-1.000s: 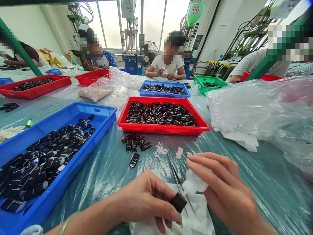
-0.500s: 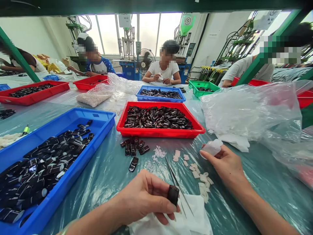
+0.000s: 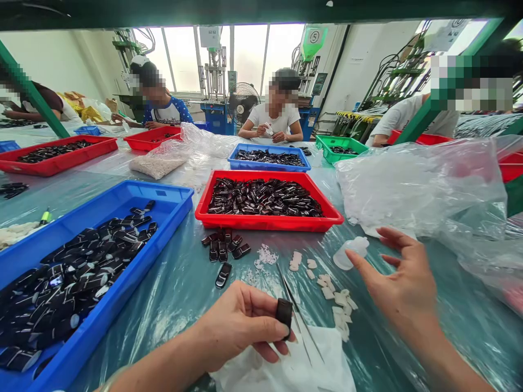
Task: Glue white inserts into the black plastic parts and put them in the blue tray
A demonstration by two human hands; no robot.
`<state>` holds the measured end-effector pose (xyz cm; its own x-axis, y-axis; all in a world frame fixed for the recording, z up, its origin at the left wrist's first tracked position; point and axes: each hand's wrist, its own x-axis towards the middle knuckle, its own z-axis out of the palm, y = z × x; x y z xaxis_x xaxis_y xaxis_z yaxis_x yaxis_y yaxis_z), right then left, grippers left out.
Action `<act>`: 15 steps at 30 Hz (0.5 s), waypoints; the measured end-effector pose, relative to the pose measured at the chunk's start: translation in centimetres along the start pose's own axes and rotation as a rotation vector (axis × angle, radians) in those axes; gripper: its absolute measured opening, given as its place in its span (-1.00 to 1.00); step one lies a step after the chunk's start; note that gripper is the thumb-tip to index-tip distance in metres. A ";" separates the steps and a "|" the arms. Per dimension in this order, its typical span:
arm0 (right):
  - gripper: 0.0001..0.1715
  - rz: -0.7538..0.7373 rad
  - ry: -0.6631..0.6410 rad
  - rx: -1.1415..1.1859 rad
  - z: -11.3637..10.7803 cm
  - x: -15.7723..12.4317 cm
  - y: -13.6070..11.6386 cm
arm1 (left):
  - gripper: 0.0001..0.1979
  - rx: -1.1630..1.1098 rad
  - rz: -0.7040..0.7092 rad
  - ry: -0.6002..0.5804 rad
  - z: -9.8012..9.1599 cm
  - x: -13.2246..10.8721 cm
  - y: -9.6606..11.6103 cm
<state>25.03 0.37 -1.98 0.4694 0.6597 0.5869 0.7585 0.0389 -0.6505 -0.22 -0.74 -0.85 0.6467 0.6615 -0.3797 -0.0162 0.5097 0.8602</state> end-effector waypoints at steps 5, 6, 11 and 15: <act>-0.82 -0.466 -0.315 -0.049 -0.5 -1.4 -1.8 | -0.78 -0.007 0.000 -0.002 0.0 0.1 -0.1; -0.81 -0.496 -0.362 -0.057 -0.2 -1.6 -1.7 | -0.77 -0.007 0.000 -0.002 0.0 0.2 -0.1; -0.82 -0.590 -0.476 -0.143 1.4 -2.5 -0.6 | -0.73 -0.006 -0.004 -0.019 0.0 0.3 0.0; -0.78 -0.631 -0.516 -0.222 2.2 -3.1 -0.3 | -0.76 -0.006 -0.002 -0.029 0.0 0.3 -0.1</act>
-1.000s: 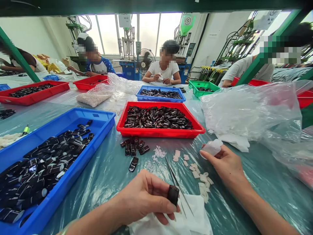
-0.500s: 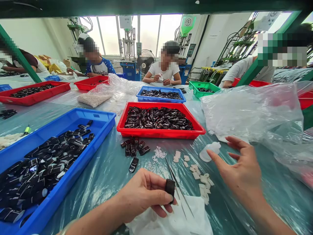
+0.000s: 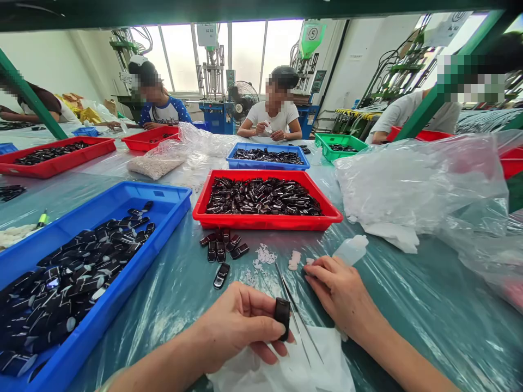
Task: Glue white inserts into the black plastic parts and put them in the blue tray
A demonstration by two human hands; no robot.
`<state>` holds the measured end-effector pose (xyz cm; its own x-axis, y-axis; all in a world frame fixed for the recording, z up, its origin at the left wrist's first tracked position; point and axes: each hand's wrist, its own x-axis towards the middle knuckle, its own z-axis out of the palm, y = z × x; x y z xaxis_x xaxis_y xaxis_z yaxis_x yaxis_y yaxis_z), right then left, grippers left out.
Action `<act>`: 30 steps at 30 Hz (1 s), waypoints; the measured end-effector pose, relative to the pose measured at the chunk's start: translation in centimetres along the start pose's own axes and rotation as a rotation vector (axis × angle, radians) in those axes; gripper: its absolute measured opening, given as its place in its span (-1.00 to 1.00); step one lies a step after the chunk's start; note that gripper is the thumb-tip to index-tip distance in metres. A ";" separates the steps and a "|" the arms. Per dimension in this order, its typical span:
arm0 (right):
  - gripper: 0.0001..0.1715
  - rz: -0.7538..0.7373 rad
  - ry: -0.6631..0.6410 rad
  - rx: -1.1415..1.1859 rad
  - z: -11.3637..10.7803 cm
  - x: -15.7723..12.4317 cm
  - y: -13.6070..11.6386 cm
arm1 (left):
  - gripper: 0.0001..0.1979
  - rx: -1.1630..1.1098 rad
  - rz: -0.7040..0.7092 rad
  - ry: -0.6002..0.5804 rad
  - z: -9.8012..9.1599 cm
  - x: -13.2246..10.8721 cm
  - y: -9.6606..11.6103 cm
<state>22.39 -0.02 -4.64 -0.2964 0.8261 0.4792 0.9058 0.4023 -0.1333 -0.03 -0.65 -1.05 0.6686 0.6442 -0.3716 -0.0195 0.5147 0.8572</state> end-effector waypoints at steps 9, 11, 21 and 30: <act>-0.65 -0.037 0.018 -0.070 0.1 0.0 -0.5 | -0.80 0.004 -0.008 0.007 0.1 0.1 -0.3; -0.64 -0.042 0.019 -0.072 0.2 -0.1 -0.7 | -0.79 0.017 -0.007 0.002 0.2 0.1 -0.3; -0.66 -0.010 0.065 0.040 -0.3 -0.1 -2.0 | -0.79 0.080 -0.022 0.005 0.1 0.1 -0.7; -0.88 0.144 0.013 0.802 -3.0 -0.5 -5.4 | -0.83 0.094 -0.037 -0.030 0.1 0.2 -1.0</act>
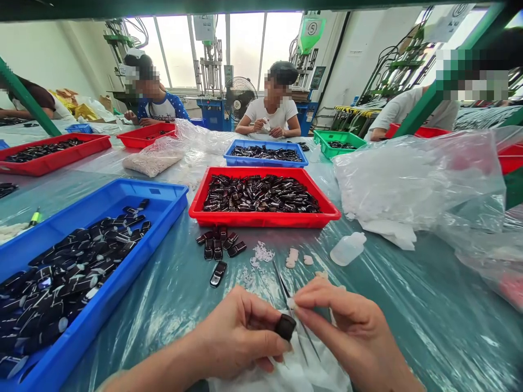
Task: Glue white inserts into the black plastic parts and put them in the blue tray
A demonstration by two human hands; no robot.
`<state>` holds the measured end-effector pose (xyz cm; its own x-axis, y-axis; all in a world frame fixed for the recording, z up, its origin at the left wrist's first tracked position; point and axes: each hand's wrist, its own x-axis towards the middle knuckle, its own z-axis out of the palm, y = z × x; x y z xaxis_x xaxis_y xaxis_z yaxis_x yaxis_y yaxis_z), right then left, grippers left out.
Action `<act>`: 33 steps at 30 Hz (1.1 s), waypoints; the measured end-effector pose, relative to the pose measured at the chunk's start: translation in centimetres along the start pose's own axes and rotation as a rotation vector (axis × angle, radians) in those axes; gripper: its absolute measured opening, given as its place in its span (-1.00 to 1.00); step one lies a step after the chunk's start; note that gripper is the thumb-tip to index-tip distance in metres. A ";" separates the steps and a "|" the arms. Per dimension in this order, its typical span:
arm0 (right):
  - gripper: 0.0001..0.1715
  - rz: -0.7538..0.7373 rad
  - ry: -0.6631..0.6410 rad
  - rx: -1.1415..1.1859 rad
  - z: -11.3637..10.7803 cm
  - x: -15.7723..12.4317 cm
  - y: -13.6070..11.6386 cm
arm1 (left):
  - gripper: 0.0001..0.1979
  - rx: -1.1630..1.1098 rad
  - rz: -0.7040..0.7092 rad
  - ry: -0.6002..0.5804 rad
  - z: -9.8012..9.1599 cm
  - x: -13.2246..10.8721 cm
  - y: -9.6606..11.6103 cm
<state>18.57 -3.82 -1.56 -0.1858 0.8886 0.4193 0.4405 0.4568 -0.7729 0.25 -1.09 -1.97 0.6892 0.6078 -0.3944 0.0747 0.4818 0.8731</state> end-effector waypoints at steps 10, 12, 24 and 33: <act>-0.79 0.053 -0.057 0.164 0.0 -0.6 -1.0 | -0.91 0.107 0.057 -0.001 0.2 0.0 0.0; -0.80 0.023 -0.061 0.130 0.0 -0.8 -0.9 | -0.90 0.119 0.059 0.005 0.1 -0.1 0.0; -0.81 -0.097 -0.182 -0.030 -0.5 -0.1 -0.9 | -0.90 0.211 0.068 0.024 0.2 -0.2 0.3; -0.78 -0.119 -0.231 -0.053 -0.6 0.2 -1.3 | -0.86 0.257 0.078 0.041 0.3 -0.3 0.4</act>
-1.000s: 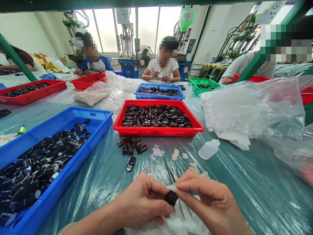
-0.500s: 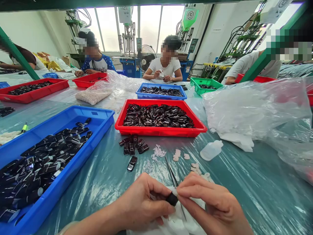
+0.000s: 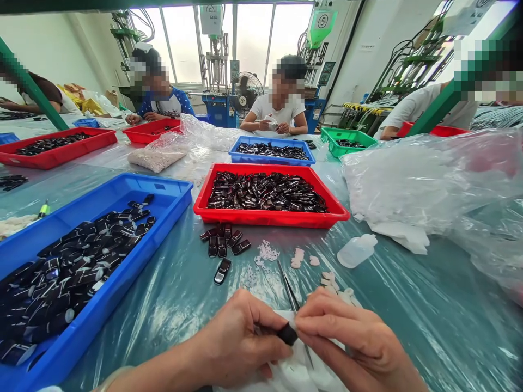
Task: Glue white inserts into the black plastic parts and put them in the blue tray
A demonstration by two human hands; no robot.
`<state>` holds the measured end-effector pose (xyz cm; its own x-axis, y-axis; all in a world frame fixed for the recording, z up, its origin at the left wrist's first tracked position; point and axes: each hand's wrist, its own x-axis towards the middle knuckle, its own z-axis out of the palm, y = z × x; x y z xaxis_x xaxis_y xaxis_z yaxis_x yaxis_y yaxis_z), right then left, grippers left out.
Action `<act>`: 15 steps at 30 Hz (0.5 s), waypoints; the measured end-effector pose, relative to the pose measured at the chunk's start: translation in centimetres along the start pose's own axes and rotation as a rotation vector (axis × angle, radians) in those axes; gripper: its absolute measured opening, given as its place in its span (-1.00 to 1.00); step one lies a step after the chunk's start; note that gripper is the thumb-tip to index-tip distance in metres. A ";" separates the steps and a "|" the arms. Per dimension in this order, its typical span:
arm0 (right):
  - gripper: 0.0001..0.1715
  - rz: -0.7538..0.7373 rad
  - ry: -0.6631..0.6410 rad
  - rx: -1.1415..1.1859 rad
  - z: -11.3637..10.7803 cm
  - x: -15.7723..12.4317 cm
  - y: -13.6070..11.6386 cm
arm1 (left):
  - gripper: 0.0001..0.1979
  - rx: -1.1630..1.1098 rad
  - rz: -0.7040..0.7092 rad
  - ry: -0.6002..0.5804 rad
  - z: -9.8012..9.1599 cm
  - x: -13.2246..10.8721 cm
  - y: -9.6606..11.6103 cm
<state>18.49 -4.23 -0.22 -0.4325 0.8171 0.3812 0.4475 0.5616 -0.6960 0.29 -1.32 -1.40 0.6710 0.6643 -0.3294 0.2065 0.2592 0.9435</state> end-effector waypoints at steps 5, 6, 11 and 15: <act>-0.68 0.010 0.016 0.047 0.3 -0.2 0.3 | -0.87 -0.043 0.008 0.025 0.1 -0.1 0.1; -0.66 0.014 0.023 0.062 0.3 -0.3 0.5 | -0.87 -0.053 0.005 0.027 0.1 -0.2 0.2; -0.61 0.081 0.029 0.123 0.5 -0.6 0.8 | -0.90 -0.085 -0.016 0.058 0.0 -0.1 0.2; -0.67 0.165 0.006 0.157 0.7 -0.6 0.8 | -0.89 -0.073 -0.015 0.074 0.0 0.0 0.0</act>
<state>18.59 -4.37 -1.39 -0.3587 0.8970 0.2581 0.3841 0.3939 -0.8350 0.31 -1.32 -1.39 0.6133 0.7090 -0.3481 0.1625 0.3181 0.9340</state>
